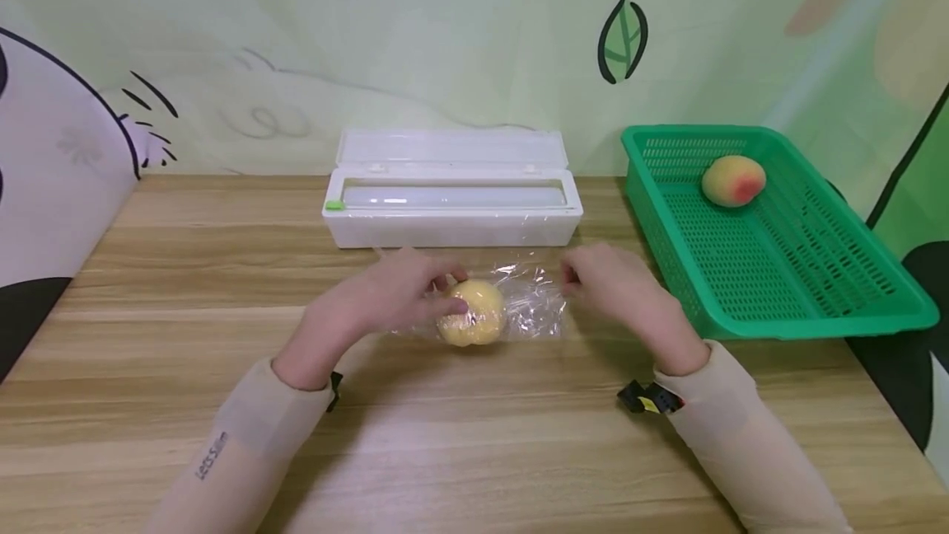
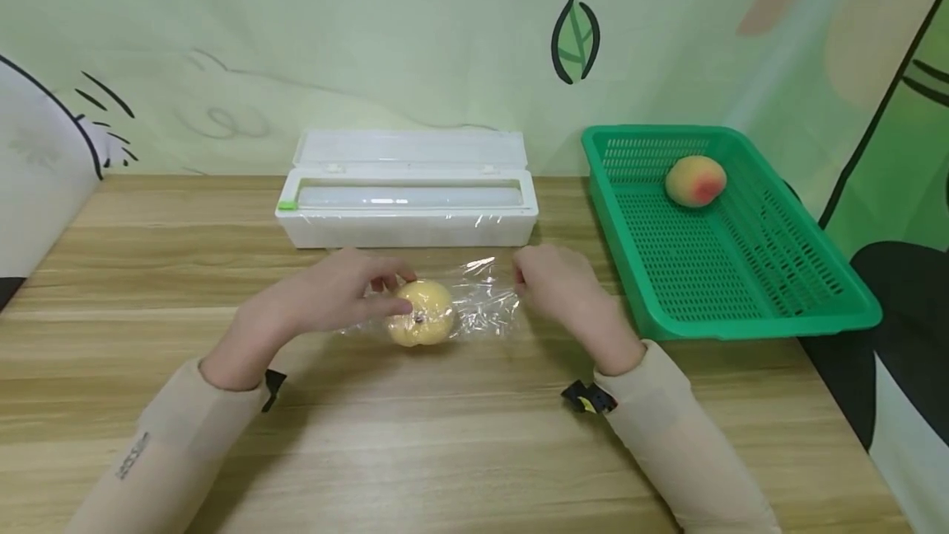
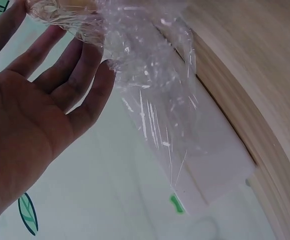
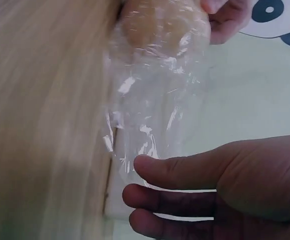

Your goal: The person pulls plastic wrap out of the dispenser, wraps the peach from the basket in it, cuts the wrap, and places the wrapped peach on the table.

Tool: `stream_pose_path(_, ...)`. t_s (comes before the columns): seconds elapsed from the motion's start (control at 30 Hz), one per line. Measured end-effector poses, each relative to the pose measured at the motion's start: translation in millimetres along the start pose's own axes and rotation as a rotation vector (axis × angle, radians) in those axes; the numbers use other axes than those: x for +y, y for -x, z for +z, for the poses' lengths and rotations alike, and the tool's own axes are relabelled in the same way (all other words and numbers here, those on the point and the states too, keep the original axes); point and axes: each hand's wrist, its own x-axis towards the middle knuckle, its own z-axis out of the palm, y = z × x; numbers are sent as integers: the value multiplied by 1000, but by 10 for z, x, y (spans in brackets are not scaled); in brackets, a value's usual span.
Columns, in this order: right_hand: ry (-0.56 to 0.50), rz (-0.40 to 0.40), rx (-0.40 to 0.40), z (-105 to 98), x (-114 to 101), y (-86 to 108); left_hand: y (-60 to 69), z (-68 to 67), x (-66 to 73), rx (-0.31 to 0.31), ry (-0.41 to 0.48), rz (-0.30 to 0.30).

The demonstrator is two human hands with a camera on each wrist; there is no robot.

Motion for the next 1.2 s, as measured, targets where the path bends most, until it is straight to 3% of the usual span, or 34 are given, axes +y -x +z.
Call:
stream_pose_path(0.3,-20,19,-36,53,131,-28,3,-2,-35,41,-79,20)
stream_pose_path(0.47,-28,13,93,14,83,-11,-29,23,-72,60,-39,29)
stream_pose_path(0.57,-105,-75,215,-14,-65,-21,-38,36,-94,95,8,24)
stream_pose_path(0.67,-173,-256,295,-19,-231,-13,-39,40,-103,126,17,23)
stream_pose_path(0.77,-164,-449,314,14,-369,4,-45,45,-109,148,-28,30)
stream_pose_path(0.83,-144,-521,295,51,-440,12,-51,48,-107,156,-56,28)
stream_pose_path(1.0,-91,-521,243,160,-529,-13,-56,59,-103,151,-131,16)
stream_pose_path(1.2,-92,-493,273,245,-506,-102,-68,77,-99,159,-212,-2)
